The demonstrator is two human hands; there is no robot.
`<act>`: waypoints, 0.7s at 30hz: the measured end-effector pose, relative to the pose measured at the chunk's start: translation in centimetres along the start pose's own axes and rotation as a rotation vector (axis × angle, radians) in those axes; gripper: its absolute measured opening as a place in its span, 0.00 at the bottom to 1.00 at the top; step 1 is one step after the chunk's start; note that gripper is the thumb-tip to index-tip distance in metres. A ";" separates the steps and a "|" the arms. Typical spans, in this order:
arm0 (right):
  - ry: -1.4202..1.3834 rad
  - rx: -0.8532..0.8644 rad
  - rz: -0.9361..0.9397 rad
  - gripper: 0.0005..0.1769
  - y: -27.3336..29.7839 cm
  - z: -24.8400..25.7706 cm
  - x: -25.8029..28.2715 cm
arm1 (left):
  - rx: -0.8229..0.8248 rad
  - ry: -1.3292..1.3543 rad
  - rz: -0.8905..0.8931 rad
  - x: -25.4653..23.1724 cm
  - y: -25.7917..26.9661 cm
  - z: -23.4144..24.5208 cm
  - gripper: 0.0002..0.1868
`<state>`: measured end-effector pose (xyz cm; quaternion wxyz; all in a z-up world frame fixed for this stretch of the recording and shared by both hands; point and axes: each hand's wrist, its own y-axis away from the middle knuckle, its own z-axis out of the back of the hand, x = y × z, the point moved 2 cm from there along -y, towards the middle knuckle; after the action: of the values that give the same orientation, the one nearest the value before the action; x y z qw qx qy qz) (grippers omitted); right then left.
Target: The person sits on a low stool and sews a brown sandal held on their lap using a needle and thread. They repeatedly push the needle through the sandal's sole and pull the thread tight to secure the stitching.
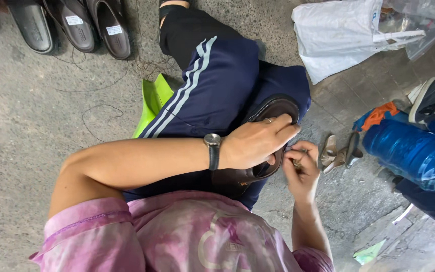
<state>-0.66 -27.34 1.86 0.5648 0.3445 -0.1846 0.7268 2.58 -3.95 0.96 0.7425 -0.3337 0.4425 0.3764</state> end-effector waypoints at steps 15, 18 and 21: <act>-0.977 0.161 -0.062 0.05 0.0 0.9 -2.7 | 0.146 -0.032 -0.085 1.8 -4.1 -2.8 0.16; -1.195 0.275 0.052 0.06 0.4 2.4 -4.7 | 0.148 0.036 -0.055 1.1 -2.5 0.0 0.21; -1.216 0.223 0.033 0.03 2.2 4.1 -4.3 | 0.189 0.107 -0.050 0.1 -0.6 4.0 0.25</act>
<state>-1.00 -33.65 1.94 0.3078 0.7512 -0.4017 0.4237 4.73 -0.94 2.48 0.7551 -0.2926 0.5066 0.2957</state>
